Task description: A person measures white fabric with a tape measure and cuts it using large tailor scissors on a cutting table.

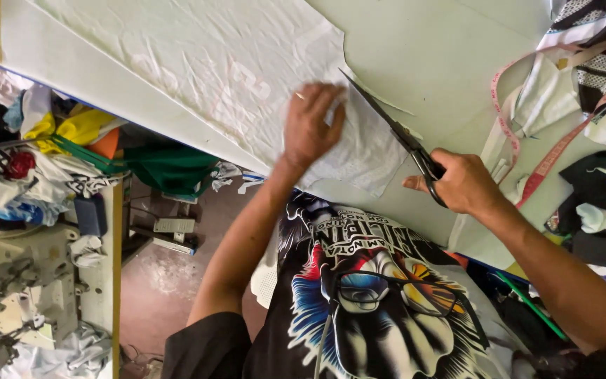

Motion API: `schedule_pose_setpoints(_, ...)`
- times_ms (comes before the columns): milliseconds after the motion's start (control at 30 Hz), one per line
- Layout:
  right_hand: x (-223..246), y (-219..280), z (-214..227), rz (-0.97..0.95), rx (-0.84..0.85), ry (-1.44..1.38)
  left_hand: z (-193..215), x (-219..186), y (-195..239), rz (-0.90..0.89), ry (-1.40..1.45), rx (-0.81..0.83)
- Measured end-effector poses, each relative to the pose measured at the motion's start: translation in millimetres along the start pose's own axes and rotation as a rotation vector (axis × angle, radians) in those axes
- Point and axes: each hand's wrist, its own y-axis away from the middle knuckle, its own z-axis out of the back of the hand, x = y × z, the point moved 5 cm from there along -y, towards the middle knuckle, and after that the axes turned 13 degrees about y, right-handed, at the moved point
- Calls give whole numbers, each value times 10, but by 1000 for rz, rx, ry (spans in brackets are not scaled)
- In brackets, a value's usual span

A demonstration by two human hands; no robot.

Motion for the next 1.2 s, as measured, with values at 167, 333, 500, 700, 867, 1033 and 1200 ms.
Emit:
schedule_pose_setpoints(167, 534, 49, 161, -100, 147, 38, 380, 347, -586, -39, -398, 381)
schedule_pose_setpoints(333, 534, 48, -147, -87, 21, 13, 441, 547, -654, -16, -489, 606)
schedule_pose_setpoints(500, 736, 118, -355, -55, -38, -69, 474, 546, -676, -108, -503, 476)
schedule_pose_setpoints(700, 1133, 125, -270, -318, 73, -88, 490, 521, -692, -87, -494, 493)
schedule_pose_setpoints(867, 1239, 73, -401, -293, -53, -113, 468, 600, -671, 14, -491, 569)
schedule_pose_setpoints(1033, 1361, 114, -601, -335, -147, -214, 478, 612, -661, -19, -494, 541)
schedule_pose_setpoints(1200, 1645, 100, -457, -443, -81, -244, 501, 564, -663, -31, -463, 515)
